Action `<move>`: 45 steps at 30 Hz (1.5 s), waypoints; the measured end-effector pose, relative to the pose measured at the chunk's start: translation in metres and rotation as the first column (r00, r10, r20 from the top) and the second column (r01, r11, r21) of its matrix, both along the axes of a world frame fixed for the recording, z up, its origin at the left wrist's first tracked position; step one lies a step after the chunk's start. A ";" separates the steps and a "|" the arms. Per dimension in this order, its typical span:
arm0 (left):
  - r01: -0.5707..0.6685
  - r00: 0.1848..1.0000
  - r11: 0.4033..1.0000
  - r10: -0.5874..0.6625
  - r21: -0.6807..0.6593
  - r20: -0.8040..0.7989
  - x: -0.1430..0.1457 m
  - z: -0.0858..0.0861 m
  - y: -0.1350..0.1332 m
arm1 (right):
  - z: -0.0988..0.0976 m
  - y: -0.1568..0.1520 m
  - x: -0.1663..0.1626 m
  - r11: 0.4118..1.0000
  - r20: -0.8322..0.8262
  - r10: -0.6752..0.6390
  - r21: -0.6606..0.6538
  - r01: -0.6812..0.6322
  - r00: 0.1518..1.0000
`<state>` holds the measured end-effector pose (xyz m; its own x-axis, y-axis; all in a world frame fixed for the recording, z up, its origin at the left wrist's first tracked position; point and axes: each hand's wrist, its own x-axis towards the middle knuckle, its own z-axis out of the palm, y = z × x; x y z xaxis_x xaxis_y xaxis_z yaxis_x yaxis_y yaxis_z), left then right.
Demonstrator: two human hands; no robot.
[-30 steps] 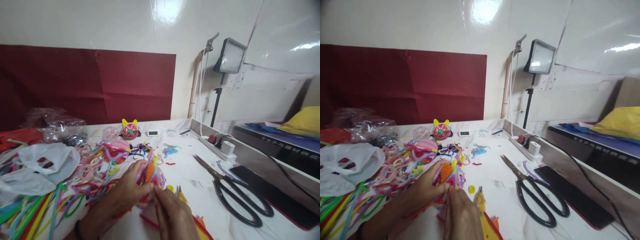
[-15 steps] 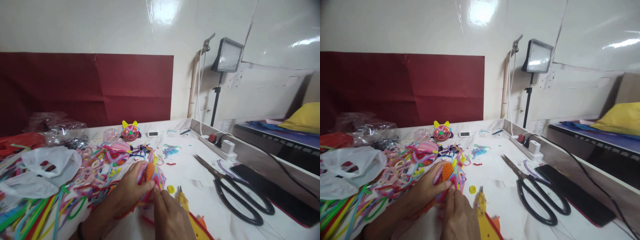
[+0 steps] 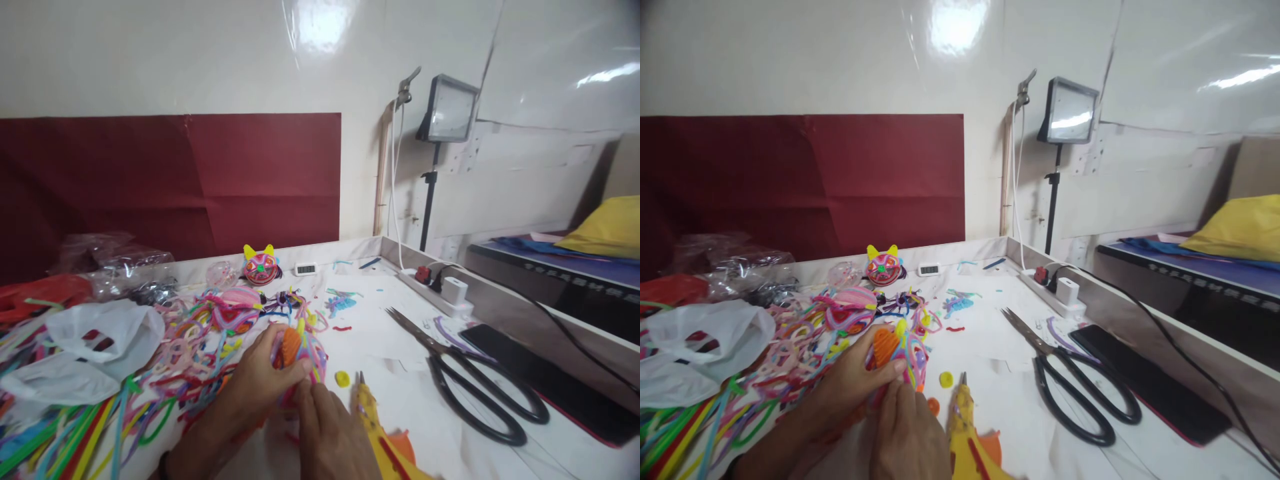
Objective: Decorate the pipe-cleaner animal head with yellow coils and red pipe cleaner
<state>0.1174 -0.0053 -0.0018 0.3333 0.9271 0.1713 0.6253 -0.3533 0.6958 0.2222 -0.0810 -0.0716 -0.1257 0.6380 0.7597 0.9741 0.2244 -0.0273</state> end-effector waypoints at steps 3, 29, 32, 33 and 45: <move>-0.038 0.999 0.999 0.037 -0.022 -0.010 0.002 0.004 -0.002 | -0.002 0.001 -0.002 1.000 -0.005 -0.010 0.007 0.010 1.000; -0.022 0.995 1.000 0.021 0.006 0.102 -0.001 -0.003 0.003 | -0.003 -0.004 0.006 0.999 0.043 0.042 0.018 -0.043 0.998; -0.022 0.994 1.000 0.020 0.017 0.104 -0.002 -0.004 0.004 | -0.002 -0.004 0.009 0.999 0.049 0.033 0.008 -0.033 0.998; -0.028 0.994 0.999 0.026 0.020 0.102 -0.002 -0.004 0.004 | -0.002 -0.005 0.009 1.000 0.056 0.029 0.005 -0.029 0.998; 0.005 0.998 1.000 -0.006 0.014 0.068 -0.002 -0.001 0.003 | -0.003 -0.004 0.009 1.000 0.104 0.021 -0.001 -0.021 0.994</move>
<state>0.1153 -0.0025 -0.0028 0.3252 0.9228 0.2065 0.5750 -0.3663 0.7316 0.2317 -0.0850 -0.0743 -0.2169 0.6343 0.7420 0.9669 0.2445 0.0735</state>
